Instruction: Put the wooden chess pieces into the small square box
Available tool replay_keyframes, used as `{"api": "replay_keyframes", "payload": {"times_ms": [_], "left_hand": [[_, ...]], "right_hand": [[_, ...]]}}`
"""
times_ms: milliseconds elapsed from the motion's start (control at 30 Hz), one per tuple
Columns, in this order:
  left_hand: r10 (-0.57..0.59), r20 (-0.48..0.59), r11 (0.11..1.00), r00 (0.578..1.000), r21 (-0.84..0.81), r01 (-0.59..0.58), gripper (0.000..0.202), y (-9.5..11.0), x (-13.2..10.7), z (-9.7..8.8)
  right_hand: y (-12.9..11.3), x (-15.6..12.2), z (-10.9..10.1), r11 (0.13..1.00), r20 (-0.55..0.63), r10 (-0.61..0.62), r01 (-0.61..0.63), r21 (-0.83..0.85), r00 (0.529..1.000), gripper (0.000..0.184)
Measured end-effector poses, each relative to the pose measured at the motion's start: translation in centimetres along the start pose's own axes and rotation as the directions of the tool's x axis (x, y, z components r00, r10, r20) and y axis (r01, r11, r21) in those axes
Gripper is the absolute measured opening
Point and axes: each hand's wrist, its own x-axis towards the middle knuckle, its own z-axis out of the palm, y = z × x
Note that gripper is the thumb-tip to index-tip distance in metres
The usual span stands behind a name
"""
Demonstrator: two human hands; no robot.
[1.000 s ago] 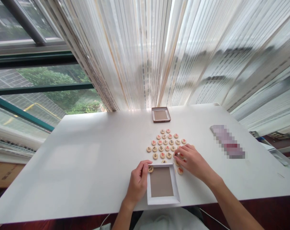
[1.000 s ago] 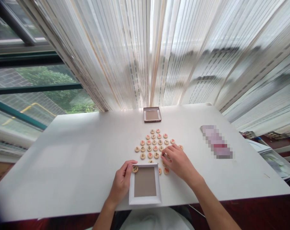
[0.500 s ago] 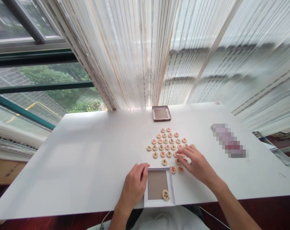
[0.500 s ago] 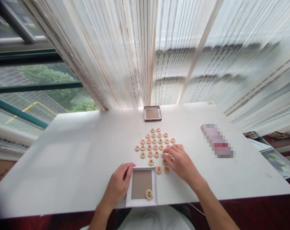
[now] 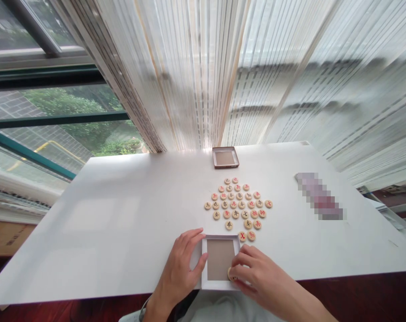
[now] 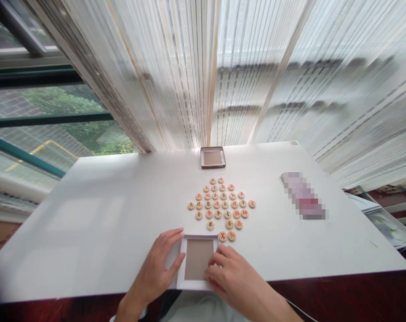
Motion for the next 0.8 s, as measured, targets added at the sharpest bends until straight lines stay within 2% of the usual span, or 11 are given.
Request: {"api": "replay_keyframes", "payload": {"times_ms": [167, 267, 400, 533, 700, 800], "left_hand": [[0.058, 0.122, 0.998, 0.991, 0.019, -0.061, 0.087, -0.3, -1.9, -0.4], [0.075, 0.141, 0.996, 0.987, 0.034, -0.08, 0.102, -0.4, -2.3, -0.3], [0.064, 0.125, 0.995, 0.99, 0.065, -0.072, 0.102, -0.7, -2.3, 0.3], [0.094, 0.092, 0.991, 0.991, 0.086, -0.102, 0.102, -0.9, -2.5, 0.5], [0.142, 0.053, 0.981, 0.988, 0.127, -0.148, 0.067, -0.7, -2.3, 0.3], [0.152, 0.019, 0.977, 0.988, 0.152, -0.153, 0.058, -0.6, -2.1, 0.4]], "right_hand": [[0.6, 0.9, 0.9, 0.998, 0.022, -0.014, 0.016, -0.056, 1.0, 0.01], [0.6, 1.4, 1.2, 0.995, 0.001, -0.024, 0.024, -0.095, 1.0, 0.009], [0.2, 2.7, 1.5, 0.992, -0.111, -0.068, 0.055, -0.113, 0.991, 0.007], [-0.1, 4.5, 1.8, 0.986, -0.255, -0.116, 0.082, -0.142, 0.96, 0.008], [-0.4, 5.9, 2.9, 0.975, -0.3, -0.109, 0.043, -0.219, 0.948, 0.011], [-0.3, 6.0, 4.0, 0.974, -0.317, -0.103, 0.032, -0.223, 0.943, 0.011]]}}
